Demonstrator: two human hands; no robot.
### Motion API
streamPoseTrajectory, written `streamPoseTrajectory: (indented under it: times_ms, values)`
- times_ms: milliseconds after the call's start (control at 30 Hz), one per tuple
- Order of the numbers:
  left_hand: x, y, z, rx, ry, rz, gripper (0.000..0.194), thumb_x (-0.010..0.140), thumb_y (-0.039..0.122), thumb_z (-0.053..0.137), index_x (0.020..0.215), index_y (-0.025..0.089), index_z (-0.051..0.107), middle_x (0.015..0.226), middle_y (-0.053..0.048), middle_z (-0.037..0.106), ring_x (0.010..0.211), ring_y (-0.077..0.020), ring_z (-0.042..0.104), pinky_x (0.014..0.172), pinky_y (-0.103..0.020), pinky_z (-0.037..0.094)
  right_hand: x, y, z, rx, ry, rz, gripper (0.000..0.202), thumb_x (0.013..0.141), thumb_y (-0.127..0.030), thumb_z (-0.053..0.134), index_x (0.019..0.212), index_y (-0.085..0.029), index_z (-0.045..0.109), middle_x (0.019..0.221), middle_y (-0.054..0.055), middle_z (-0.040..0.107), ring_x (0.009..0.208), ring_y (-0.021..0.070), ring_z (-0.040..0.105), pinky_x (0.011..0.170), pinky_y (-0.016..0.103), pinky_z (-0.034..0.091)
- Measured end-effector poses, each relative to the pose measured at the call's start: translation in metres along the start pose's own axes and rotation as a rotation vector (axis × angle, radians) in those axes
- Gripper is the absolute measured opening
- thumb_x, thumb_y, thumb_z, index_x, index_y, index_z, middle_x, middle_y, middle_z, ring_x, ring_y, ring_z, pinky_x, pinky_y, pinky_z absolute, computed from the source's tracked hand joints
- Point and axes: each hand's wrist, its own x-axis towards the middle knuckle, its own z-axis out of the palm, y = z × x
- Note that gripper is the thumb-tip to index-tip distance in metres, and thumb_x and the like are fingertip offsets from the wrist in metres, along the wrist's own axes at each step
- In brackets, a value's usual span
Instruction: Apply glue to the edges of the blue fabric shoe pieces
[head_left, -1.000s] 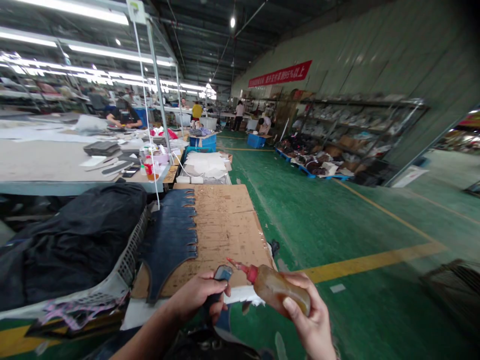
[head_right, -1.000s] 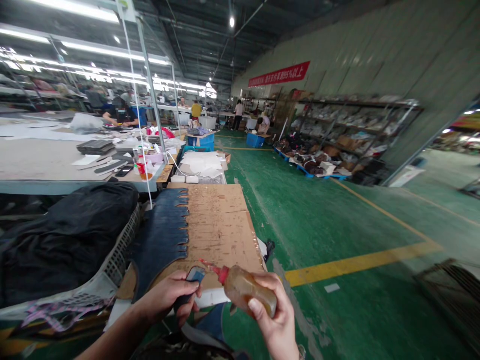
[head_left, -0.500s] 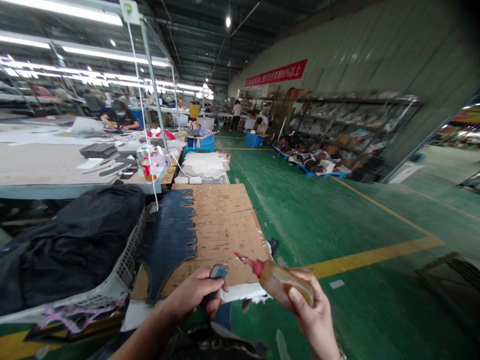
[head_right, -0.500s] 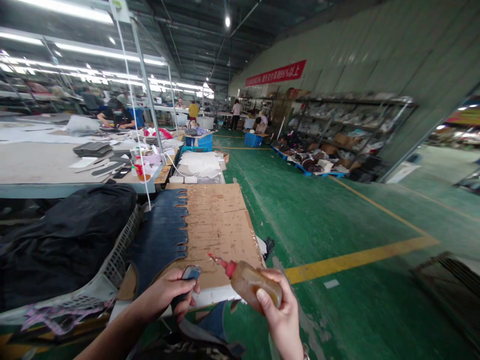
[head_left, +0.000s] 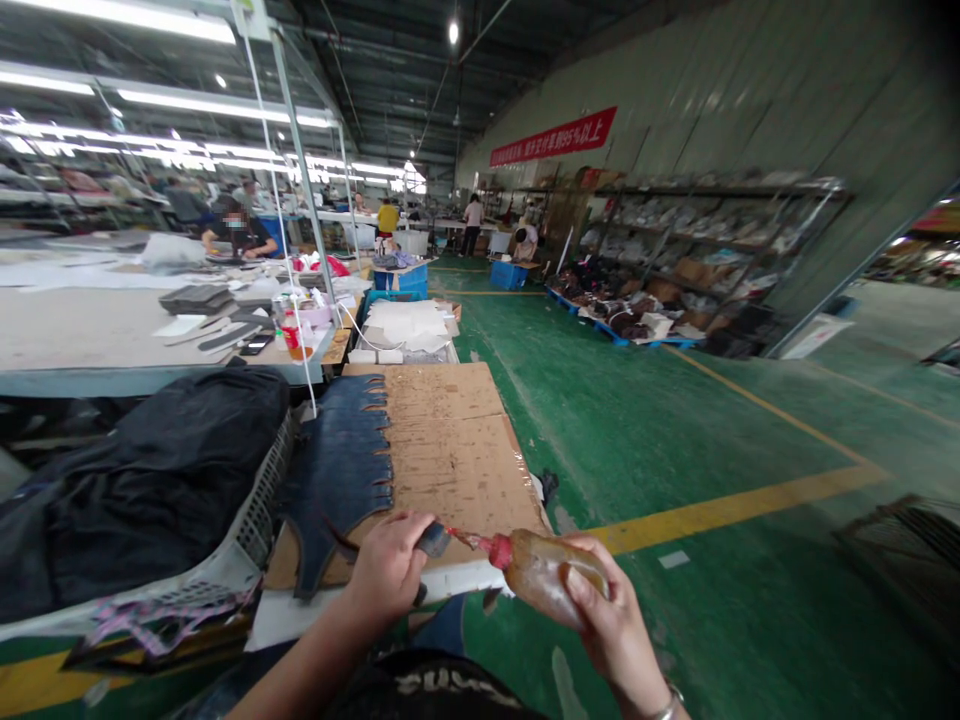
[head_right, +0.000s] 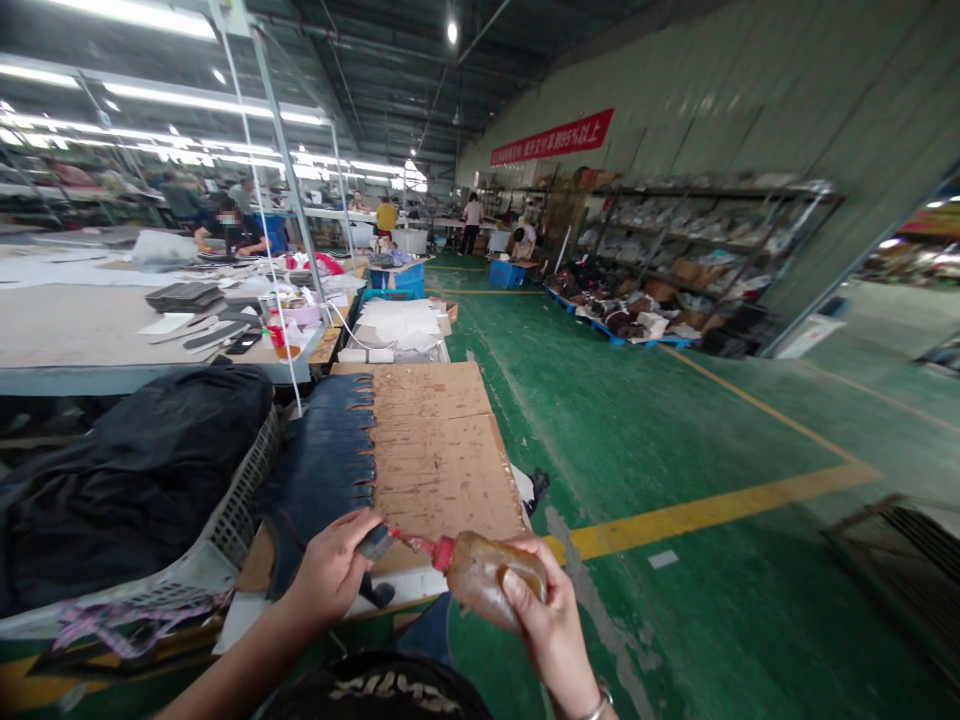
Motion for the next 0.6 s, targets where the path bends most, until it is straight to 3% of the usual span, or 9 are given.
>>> streamPoseTrajectory:
  times_ms: [233, 467, 600]
  values:
    - [0.001, 0.005, 0.001, 0.067, -0.002, 0.051, 0.044, 0.065, 0.008, 0.042, 0.103, 0.018, 0.063, 0.088, -0.006, 0.075, 0.082, -0.0205, 0.070, 0.093, -0.037, 0.052, -0.009, -0.005, 0.006, 0.002, -0.165, -0.010, 0.042, 0.066, -0.058, 0.072, 0.086, -0.022, 0.067, 0.077, 0.003, 0.066, 0.069, 0.0209, 0.062, 0.060, 0.027, 0.049]
    - [0.002, 0.009, -0.002, 0.131, 0.069, 0.145, 0.046, 0.061, 0.006, 0.039, 0.100, 0.014, 0.062, 0.086, -0.008, 0.074, 0.078, -0.0206, 0.071, 0.091, -0.040, 0.053, 0.000, 0.009, 0.008, 0.054, -0.019, 0.028, 0.037, 0.067, -0.051, 0.073, 0.088, -0.022, 0.066, 0.077, 0.002, 0.066, 0.067, 0.0191, 0.059, 0.061, 0.027, 0.048]
    - [0.001, 0.010, -0.002, 0.138, 0.076, 0.128, 0.045, 0.063, 0.005, 0.039, 0.099, 0.014, 0.062, 0.086, -0.008, 0.075, 0.078, -0.0204, 0.071, 0.090, -0.039, 0.053, 0.000, 0.015, 0.011, 0.149, 0.052, 0.063, 0.034, 0.067, -0.048, 0.075, 0.089, -0.023, 0.065, 0.078, 0.002, 0.065, 0.068, 0.0195, 0.060, 0.060, 0.028, 0.050]
